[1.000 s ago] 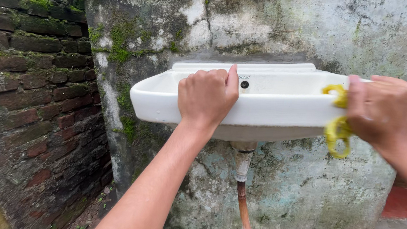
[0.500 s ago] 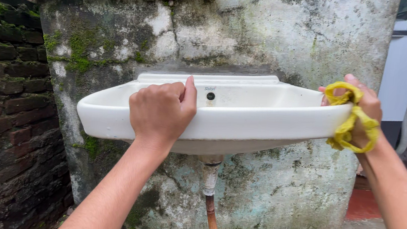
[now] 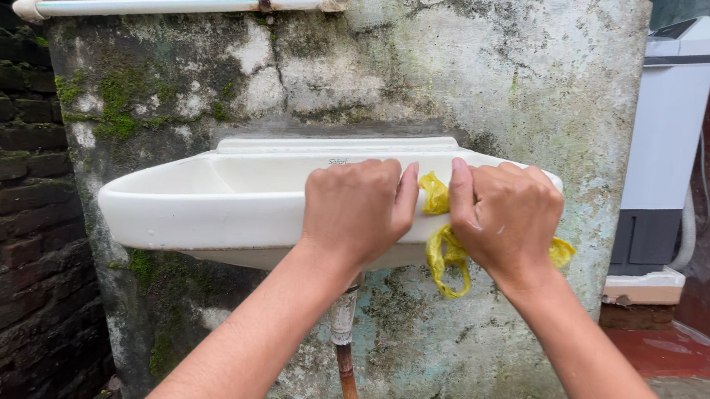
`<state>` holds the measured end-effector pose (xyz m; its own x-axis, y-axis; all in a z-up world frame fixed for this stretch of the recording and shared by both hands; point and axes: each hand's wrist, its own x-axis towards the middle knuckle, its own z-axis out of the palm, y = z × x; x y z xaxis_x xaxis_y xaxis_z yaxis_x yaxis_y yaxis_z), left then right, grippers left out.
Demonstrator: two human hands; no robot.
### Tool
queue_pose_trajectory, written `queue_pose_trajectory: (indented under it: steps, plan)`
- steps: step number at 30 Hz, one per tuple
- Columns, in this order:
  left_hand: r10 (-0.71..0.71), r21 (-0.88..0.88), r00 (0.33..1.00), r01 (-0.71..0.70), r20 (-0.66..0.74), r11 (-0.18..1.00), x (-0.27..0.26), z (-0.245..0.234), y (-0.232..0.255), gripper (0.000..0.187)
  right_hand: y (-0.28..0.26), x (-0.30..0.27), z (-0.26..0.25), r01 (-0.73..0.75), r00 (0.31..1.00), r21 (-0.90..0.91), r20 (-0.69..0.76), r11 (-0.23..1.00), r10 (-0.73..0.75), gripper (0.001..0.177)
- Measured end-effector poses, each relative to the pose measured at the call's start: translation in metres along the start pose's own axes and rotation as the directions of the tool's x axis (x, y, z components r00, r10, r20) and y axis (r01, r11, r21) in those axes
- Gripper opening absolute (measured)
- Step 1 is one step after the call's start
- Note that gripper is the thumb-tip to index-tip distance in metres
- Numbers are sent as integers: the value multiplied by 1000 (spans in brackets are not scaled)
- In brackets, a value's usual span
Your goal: The person cleans a sink and a faucet using a cloth, then turns the water on to rinse them.
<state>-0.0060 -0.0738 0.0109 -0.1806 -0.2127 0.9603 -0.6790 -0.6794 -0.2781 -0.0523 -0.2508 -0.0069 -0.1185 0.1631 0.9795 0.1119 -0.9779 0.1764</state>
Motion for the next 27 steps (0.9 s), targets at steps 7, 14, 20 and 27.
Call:
queue_pose_trajectory:
  steps: [7, 14, 20, 27]
  plan:
    - [15, -17, 986, -12, 164, 1000, -6, 3, -1, 48, 66, -6, -4, -237, 951, 145, 237, 961, 199, 51]
    - [-6, 11, 955, 3, 297, 1000, -5, 2, -1, 53, 126, -21, 40, -415, 893, 907, 391, 73, 224, 64]
    - [23, 4, 982, -24, 188, 1000, -8, 3, -1, 49, 153, -22, 111, -509, 830, 835, 540, -210, 135, 61]
    - [43, 48, 996, -47, 83, 998, -6, 5, 0, 48, 144, -16, 91, -537, 806, 823, 566, -188, 174, 61]
